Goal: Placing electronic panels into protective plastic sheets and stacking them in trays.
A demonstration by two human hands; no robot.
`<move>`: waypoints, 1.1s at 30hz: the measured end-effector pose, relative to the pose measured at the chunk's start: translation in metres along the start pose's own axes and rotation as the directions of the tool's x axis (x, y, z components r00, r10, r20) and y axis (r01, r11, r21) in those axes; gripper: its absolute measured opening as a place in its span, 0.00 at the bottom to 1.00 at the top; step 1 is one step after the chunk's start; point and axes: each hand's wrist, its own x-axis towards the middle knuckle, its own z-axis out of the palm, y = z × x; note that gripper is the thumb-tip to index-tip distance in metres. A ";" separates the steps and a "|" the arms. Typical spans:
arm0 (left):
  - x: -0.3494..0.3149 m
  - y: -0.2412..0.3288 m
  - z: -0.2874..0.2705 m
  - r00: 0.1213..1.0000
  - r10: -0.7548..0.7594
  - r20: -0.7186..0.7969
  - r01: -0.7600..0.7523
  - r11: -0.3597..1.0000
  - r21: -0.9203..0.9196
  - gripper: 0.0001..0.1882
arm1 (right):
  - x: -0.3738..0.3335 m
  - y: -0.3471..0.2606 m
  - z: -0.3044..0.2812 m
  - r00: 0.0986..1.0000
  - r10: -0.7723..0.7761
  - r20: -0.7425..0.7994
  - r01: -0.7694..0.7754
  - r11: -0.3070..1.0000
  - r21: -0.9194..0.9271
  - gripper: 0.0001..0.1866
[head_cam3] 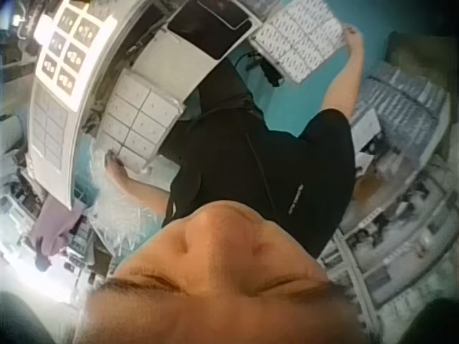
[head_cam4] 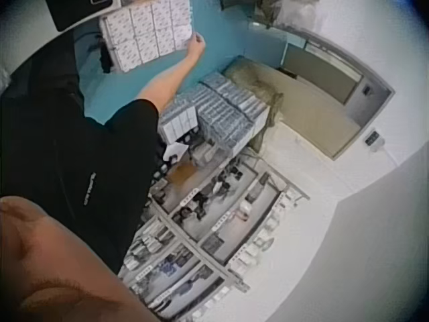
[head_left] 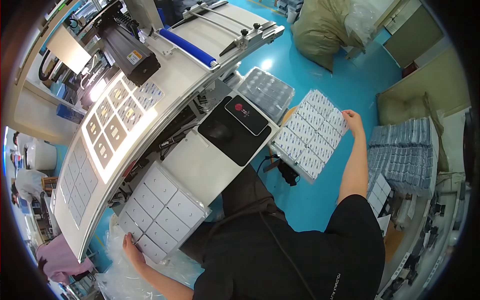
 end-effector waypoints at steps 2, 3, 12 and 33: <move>0.001 0.005 -0.001 1.000 0.001 0.012 -0.001 1.000 0.008 0.40 | -0.009 -0.010 0.003 1.000 -0.018 -0.002 0.018 1.000 -0.014 0.12; 0.002 0.005 -0.005 1.000 0.013 0.012 -0.014 1.000 0.009 0.40 | -0.007 -0.012 0.009 1.000 -0.023 0.000 0.023 1.000 -0.016 0.12; -0.002 0.007 0.000 0.999 0.033 -0.038 -0.031 0.998 0.047 0.38 | -0.005 -0.004 0.022 0.998 -0.039 -0.054 0.036 0.998 -0.057 0.12; -0.086 0.026 0.009 0.995 0.100 0.016 -0.095 0.869 0.485 0.28 | 0.021 0.006 0.052 0.847 -0.323 -0.423 0.188 0.925 -0.331 0.14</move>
